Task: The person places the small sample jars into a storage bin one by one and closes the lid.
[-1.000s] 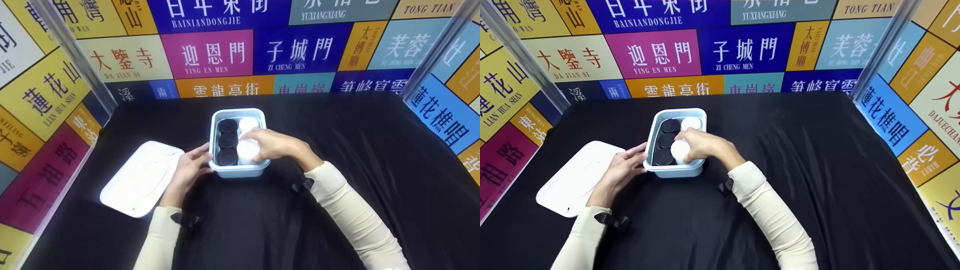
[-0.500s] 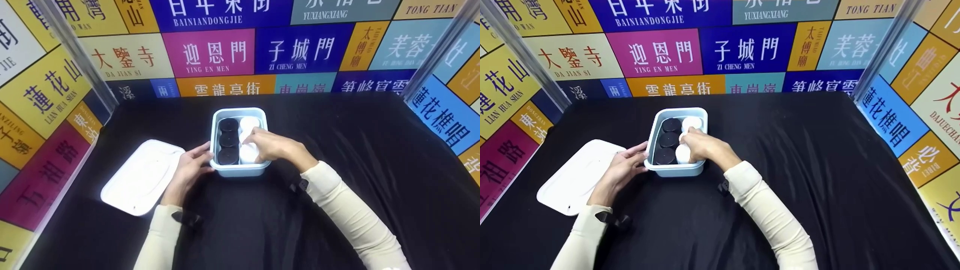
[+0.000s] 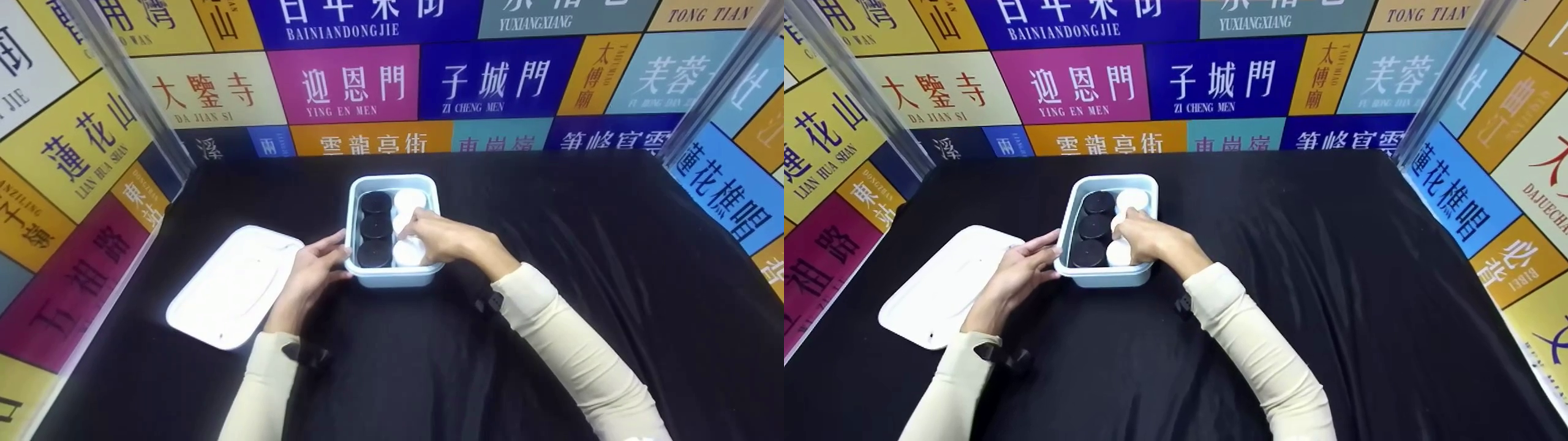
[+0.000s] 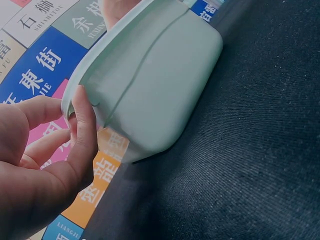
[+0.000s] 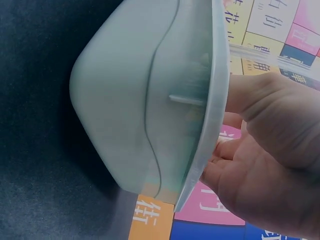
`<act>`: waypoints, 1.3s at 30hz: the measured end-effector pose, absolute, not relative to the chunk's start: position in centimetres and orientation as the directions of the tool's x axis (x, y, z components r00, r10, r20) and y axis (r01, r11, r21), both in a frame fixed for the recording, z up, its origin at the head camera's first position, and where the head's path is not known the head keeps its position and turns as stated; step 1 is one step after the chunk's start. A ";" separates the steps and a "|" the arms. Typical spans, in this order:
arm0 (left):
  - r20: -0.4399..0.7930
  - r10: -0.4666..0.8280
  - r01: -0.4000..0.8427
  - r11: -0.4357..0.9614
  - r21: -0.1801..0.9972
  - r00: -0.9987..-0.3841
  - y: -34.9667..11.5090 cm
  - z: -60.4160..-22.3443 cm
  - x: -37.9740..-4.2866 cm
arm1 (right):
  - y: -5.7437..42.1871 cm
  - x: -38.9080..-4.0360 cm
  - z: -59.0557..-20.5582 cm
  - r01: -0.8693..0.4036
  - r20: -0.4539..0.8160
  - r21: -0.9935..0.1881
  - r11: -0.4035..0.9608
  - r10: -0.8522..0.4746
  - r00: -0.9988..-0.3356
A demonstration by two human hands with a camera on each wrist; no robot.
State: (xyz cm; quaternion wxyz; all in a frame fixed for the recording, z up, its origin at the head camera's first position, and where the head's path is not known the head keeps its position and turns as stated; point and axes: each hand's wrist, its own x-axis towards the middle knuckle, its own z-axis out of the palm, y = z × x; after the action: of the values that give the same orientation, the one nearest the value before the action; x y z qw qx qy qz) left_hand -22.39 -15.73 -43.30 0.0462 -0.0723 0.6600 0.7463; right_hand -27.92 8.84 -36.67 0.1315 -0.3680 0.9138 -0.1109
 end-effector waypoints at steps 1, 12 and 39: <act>-0.167 -0.025 -0.163 -0.125 0.979 -0.986 -15.7 -43.3 -22.4 | 8.9 -27.9 -36.6 -0.646 -0.163 -0.293 0.704 -0.703 -0.692; -0.168 -0.018 -0.165 -0.104 0.981 -0.986 -15.9 -42.9 -22.5 | 9.8 -27.9 -36.3 -0.672 -0.113 -0.384 0.633 -0.755 -0.647; 0.041 -0.008 0.019 0.778 0.628 -0.999 -28.4 -37.1 -21.4 | 2.3 -18.4 -36.4 -0.050 0.076 -0.997 -0.060 -0.605 -0.793</act>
State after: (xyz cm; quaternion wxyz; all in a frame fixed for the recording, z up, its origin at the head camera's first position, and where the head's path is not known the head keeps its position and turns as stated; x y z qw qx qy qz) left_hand -21.38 -28.37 -37.11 -0.0205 0.0028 0.9426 0.3334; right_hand -18.36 2.29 -36.36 0.2028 -0.2501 0.6548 -0.6838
